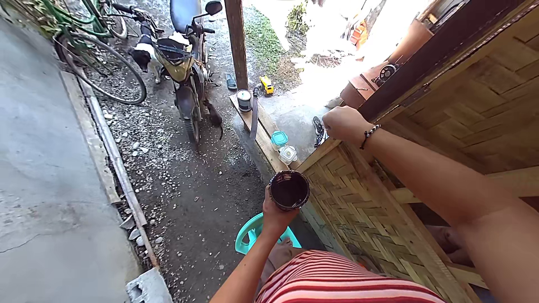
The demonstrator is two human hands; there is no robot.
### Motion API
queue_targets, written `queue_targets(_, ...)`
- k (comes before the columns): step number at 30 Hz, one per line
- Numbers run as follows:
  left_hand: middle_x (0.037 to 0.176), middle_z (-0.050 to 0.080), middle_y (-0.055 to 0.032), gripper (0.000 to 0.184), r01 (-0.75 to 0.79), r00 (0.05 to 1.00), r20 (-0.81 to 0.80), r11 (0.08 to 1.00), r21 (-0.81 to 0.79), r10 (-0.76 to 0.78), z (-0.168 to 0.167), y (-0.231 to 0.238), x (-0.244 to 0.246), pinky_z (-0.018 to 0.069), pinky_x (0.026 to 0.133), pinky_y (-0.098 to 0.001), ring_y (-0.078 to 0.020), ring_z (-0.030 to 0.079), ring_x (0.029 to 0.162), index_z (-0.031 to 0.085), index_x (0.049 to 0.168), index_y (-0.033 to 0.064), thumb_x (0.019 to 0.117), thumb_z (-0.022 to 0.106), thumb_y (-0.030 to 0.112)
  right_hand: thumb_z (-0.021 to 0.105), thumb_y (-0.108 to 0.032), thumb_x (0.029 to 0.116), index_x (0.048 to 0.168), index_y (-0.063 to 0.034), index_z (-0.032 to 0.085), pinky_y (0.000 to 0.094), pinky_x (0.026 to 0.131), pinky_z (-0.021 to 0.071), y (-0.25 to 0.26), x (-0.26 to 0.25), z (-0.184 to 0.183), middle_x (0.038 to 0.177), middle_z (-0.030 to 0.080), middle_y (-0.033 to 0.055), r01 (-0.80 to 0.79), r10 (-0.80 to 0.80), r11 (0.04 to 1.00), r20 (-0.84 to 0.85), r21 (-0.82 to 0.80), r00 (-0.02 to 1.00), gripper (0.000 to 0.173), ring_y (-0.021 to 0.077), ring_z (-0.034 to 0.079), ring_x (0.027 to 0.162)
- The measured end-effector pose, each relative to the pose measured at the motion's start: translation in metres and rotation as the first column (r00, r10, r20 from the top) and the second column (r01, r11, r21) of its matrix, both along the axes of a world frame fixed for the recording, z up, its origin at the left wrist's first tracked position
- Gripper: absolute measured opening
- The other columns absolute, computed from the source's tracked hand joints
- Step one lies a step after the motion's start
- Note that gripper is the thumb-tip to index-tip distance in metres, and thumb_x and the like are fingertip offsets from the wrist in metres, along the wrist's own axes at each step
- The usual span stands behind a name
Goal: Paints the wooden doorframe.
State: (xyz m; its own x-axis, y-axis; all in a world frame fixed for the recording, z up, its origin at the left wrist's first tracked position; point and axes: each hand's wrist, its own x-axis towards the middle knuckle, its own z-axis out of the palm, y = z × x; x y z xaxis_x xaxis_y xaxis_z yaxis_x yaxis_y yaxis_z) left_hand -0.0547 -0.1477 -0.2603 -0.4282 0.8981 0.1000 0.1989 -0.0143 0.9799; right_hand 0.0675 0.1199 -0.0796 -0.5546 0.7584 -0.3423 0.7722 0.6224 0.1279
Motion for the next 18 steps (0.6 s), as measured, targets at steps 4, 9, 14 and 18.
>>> queue_targets(4,0.12,0.07,-0.0184,0.093,-0.009,1.0,-0.024,1.0,0.022,0.01,0.003,-0.001,0.001,0.0522,0.105,-0.0298,-0.0139,0.068,0.114,0.049,0.135,-0.014,0.0626,0.095,0.022,0.066,-0.009,0.0911,0.085,-0.0005,0.068,0.0639,0.07,0.0504,0.006,0.011,0.015,0.086,0.067,0.0215,0.061,-0.062,0.995,0.01,0.08,0.998,0.011,0.044,0.067,0.088)
queue_targets(9,0.121,0.069,-0.0183,0.095,-0.017,1.0,-0.012,0.999,0.042,0.018,0.001,-0.002,0.001,0.0516,0.106,-0.0293,-0.0135,0.067,0.116,0.048,0.135,-0.0139,0.0617,0.096,0.022,0.065,-0.01,0.0943,0.095,-0.0063,0.074,0.0615,0.079,0.052,-0.004,0.019,0.049,0.09,0.071,0.0154,-0.013,0.018,0.999,-0.158,0.033,0.987,0.01,0.0372,0.068,0.09)
queue_targets(14,0.121,0.069,-0.0191,0.094,-0.023,1.0,-0.019,0.999,0.029,0.024,0.001,-0.002,-0.001,0.0515,0.106,-0.0298,-0.0144,0.067,0.115,0.049,0.135,-0.0138,0.0611,0.096,0.022,0.077,-0.011,0.0923,0.11,-0.0028,0.072,0.0452,0.076,0.0636,-0.012,0.033,0.052,0.091,0.073,0.0137,0.188,-0.271,0.949,-0.349,-0.253,0.897,0.02,0.0239,0.074,0.073)
queue_targets(18,0.123,0.068,-0.018,0.096,-0.006,1.0,-0.002,1.0,0.013,0.006,0.001,-0.001,-0.001,0.0506,0.107,-0.029,-0.0132,0.066,0.117,0.047,0.136,-0.0134,0.0615,0.096,0.022,0.075,-0.006,0.0918,0.109,-0.0025,0.073,0.0454,0.077,0.0634,-0.016,0.037,0.036,0.093,0.073,0.0148,0.207,-0.285,0.949,-0.37,-0.238,0.884,0.018,0.0243,0.073,0.075)
